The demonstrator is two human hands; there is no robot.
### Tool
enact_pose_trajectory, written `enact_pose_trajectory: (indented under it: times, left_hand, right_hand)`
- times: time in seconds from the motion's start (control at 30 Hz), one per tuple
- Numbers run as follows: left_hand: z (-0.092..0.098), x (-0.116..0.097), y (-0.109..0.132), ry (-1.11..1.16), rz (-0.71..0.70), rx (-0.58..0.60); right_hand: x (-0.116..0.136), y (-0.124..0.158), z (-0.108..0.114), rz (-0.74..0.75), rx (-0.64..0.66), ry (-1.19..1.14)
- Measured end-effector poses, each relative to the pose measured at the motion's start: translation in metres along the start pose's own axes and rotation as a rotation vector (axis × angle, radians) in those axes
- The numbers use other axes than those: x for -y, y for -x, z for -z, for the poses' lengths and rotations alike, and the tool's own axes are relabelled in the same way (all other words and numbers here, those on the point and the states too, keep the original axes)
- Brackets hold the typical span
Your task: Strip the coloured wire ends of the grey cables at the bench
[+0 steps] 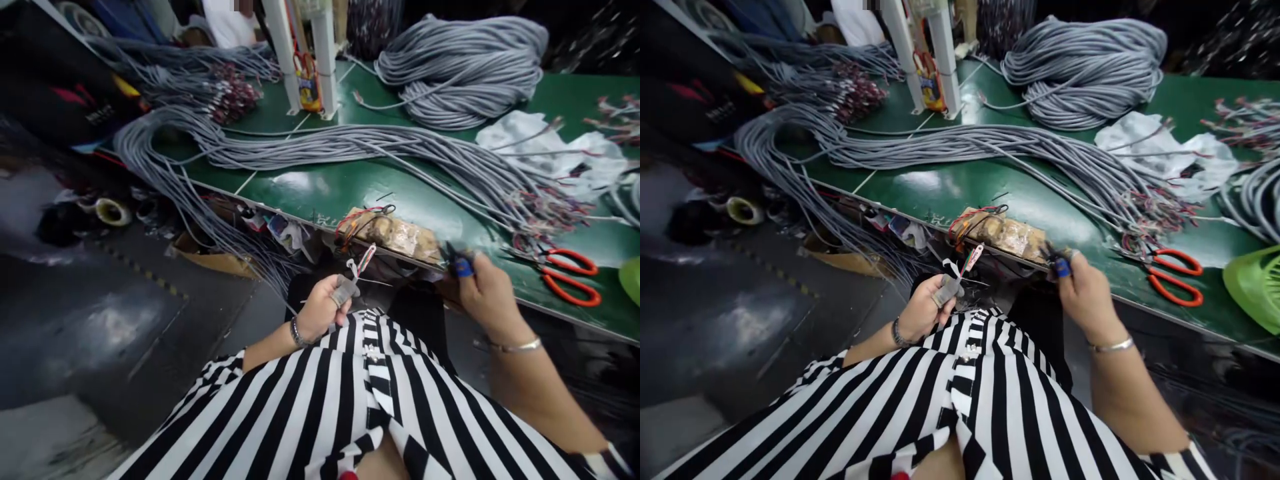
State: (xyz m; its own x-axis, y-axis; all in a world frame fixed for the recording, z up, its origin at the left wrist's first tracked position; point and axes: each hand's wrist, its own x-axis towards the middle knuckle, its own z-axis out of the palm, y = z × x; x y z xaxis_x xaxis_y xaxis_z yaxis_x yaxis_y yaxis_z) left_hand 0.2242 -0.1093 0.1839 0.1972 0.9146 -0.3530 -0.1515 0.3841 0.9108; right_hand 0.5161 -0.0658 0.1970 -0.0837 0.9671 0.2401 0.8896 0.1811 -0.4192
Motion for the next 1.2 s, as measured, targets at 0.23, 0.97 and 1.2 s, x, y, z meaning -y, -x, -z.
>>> enact_pose_trajectory:
  times: [0.23, 0.97, 1.2]
  left_hand:
    - [-0.001, 0.002, -0.001, -0.039, -0.031, -0.055]
    - [0.004, 0.008, 0.003, -0.082, 0.01, -0.006]
    - [0.0, 0.012, -0.001, -0.036, -0.062, -0.113]
  right_hand:
    - [0.079, 0.042, -0.035, 0.415, 0.099, -0.108]
    - [0.081, 0.028, -0.058, 0.401, 0.077, -0.273]
    - [0.09, 0.032, -0.064, -0.038, 0.078, -0.883]
